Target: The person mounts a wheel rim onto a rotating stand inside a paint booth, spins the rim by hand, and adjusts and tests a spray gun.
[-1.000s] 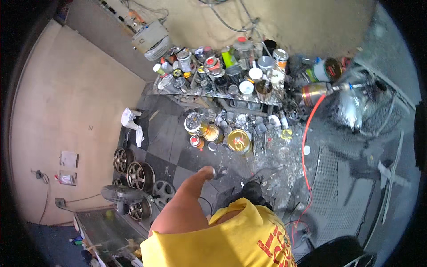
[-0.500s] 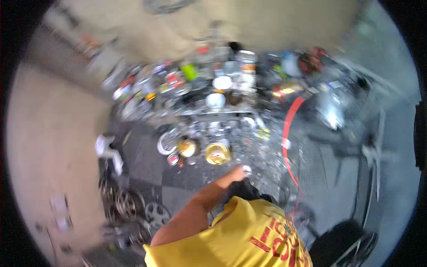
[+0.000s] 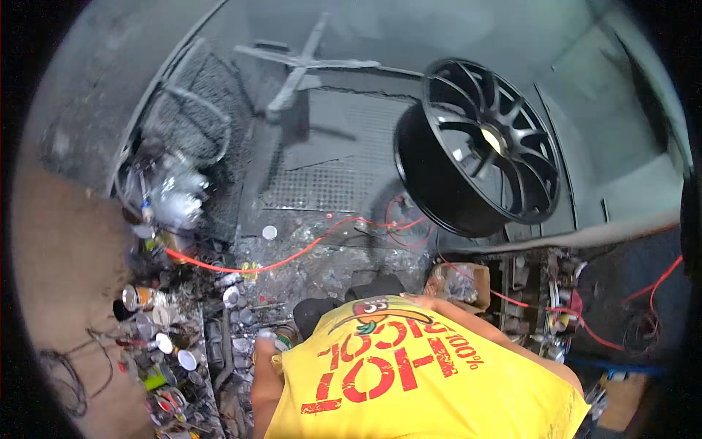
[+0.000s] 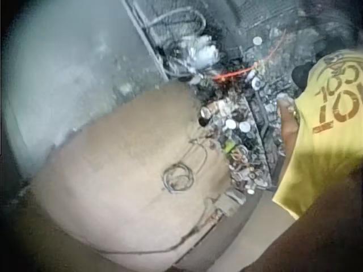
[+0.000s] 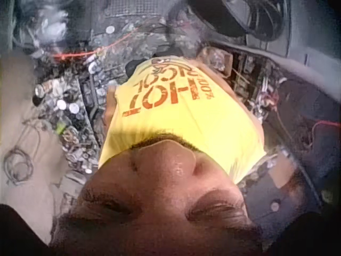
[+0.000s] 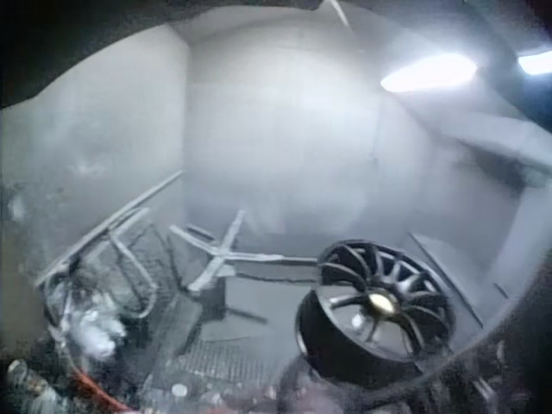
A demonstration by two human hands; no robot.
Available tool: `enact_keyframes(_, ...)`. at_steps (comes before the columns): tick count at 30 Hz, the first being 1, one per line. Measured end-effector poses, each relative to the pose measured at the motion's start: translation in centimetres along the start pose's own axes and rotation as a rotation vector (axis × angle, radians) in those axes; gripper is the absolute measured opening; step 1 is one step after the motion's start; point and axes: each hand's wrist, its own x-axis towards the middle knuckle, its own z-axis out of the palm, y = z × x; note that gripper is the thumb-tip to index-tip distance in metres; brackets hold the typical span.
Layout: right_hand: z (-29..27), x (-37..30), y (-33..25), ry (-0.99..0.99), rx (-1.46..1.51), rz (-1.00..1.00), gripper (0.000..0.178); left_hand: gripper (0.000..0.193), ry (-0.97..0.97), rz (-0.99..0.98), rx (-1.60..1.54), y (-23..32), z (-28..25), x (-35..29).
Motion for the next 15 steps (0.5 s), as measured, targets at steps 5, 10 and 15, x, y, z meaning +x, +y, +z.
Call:
enact_keyframes(5, -3.8, -3.4, -3.2, -0.301, 0.378, 0.368, 0.088, 0.036, 0.151, 0.280, 0.243, 7.8, -8.3, 11.1)
enact_keyframes(10, -8.6, -7.3, -1.8, -0.259, 0.116, 0.367, 0.095, 0.028, 0.123, 0.257, -0.523, 36.2, -13.9, 12.6)
enact_keyframes(15, -10.7, -10.5, 3.9, 0.011, 0.123, 0.305, 0.085, 0.029, -0.578, 0.480, -0.794, 56.2, -13.0, 5.4)
